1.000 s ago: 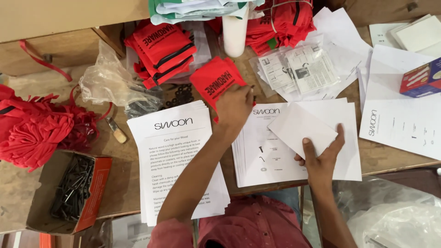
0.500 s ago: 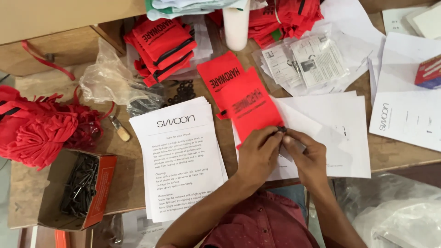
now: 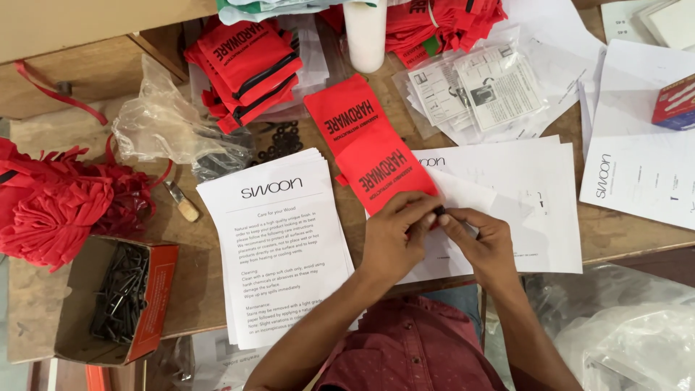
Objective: The person organizes and packs various assembly components, including papers, small red hardware bags, and instruction sheets, by folding the papers and placing them into the red bags and larger white envelopes.
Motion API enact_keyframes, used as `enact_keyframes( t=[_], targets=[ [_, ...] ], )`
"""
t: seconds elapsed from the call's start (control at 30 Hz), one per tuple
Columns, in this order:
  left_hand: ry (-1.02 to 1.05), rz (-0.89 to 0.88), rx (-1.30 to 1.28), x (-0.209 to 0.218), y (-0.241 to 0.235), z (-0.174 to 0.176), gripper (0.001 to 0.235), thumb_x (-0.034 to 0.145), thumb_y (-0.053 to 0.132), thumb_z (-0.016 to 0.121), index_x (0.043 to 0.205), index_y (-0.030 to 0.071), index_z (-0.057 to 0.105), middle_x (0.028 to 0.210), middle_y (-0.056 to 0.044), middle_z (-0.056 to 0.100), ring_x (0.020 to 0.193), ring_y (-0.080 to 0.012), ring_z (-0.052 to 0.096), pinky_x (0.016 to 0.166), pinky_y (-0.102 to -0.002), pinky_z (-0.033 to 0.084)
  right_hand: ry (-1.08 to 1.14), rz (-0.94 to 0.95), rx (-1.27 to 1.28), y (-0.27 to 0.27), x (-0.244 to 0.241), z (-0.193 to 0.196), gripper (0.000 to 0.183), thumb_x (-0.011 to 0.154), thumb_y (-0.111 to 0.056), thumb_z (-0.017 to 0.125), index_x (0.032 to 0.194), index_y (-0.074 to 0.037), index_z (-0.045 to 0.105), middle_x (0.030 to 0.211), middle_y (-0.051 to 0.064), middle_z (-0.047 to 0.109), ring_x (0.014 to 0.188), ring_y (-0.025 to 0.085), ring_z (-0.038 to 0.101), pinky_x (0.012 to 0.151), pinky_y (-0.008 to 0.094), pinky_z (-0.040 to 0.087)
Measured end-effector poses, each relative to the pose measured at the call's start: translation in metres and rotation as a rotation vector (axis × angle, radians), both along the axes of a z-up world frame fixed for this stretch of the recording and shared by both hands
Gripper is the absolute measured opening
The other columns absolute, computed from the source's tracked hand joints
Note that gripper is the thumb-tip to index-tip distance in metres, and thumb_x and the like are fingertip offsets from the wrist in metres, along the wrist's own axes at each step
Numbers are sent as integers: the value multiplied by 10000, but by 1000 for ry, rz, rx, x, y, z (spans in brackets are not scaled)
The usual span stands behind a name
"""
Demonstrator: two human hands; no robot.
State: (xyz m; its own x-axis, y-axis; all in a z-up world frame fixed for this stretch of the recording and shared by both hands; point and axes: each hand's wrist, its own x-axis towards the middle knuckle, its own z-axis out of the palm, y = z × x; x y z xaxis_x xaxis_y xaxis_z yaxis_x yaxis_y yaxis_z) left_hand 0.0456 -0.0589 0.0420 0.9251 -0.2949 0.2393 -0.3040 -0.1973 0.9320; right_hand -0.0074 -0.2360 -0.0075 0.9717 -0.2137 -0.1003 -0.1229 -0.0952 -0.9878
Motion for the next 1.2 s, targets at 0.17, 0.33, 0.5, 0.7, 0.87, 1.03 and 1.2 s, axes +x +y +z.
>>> enact_keyframes(
  t=[0.17, 0.33, 0.5, 0.7, 0.87, 1.03, 1.2],
  targets=[
    [144, -64, -61, 7, 1, -1, 285, 894, 32, 771, 1174, 66, 730, 1008, -84, 724, 822, -143, 740, 705, -270, 614, -25, 39, -209, 4, 3, 16, 172, 945, -95, 722, 1075, 7, 771, 878, 37, 779, 792, 58, 654, 690, 219, 519],
    [440, -111, -298, 6, -1, -21, 179, 909, 45, 785, 1068, 0, 716, 920, -54, 697, 792, -82, 703, 703, -244, 609, -14, 20, -253, 10, -3, 15, 156, 932, -75, 722, 1055, 4, 777, 843, 44, 782, 762, 59, 660, 660, 223, 523],
    [516, 31, -351, -4, 0, -17, 157, 891, 51, 775, 1005, -3, 682, 854, -44, 709, 752, -58, 659, 691, -207, 567, -33, -193, 53, 8, -7, -6, 170, 945, -55, 704, 1063, 50, 767, 882, 45, 763, 786, 58, 641, 716, 205, 525],
    [419, 191, -88, -22, 27, -16, 125, 878, 76, 781, 961, 4, 722, 808, -48, 714, 698, -88, 649, 622, -225, 534, -20, -413, 84, -7, 2, -4, 181, 960, -86, 740, 1043, 73, 759, 827, 16, 694, 729, 64, 561, 653, 216, 450],
    [-16, 222, 158, -14, 19, 0, 225, 829, 157, 783, 1020, 47, 735, 888, -89, 669, 793, -199, 646, 690, -318, 540, 37, -293, -150, -9, 5, 1, 173, 943, -109, 757, 1016, 46, 780, 805, 20, 705, 741, 55, 568, 669, 212, 460],
    [-361, 125, 423, -1, 14, -35, 239, 825, 228, 767, 1016, 85, 747, 920, -87, 663, 859, -299, 631, 739, -405, 545, 90, -294, -146, -13, 3, -1, 172, 928, -128, 766, 1002, 26, 789, 800, 24, 714, 729, 61, 573, 655, 218, 463],
    [-266, 100, 505, 0, 9, -50, 106, 912, 174, 743, 983, 97, 755, 862, -57, 642, 789, -258, 651, 645, -419, 547, 27, -370, -316, -9, 0, 12, 217, 949, -139, 773, 1086, 28, 777, 898, 39, 734, 759, 70, 587, 639, 227, 464]
  ],
)
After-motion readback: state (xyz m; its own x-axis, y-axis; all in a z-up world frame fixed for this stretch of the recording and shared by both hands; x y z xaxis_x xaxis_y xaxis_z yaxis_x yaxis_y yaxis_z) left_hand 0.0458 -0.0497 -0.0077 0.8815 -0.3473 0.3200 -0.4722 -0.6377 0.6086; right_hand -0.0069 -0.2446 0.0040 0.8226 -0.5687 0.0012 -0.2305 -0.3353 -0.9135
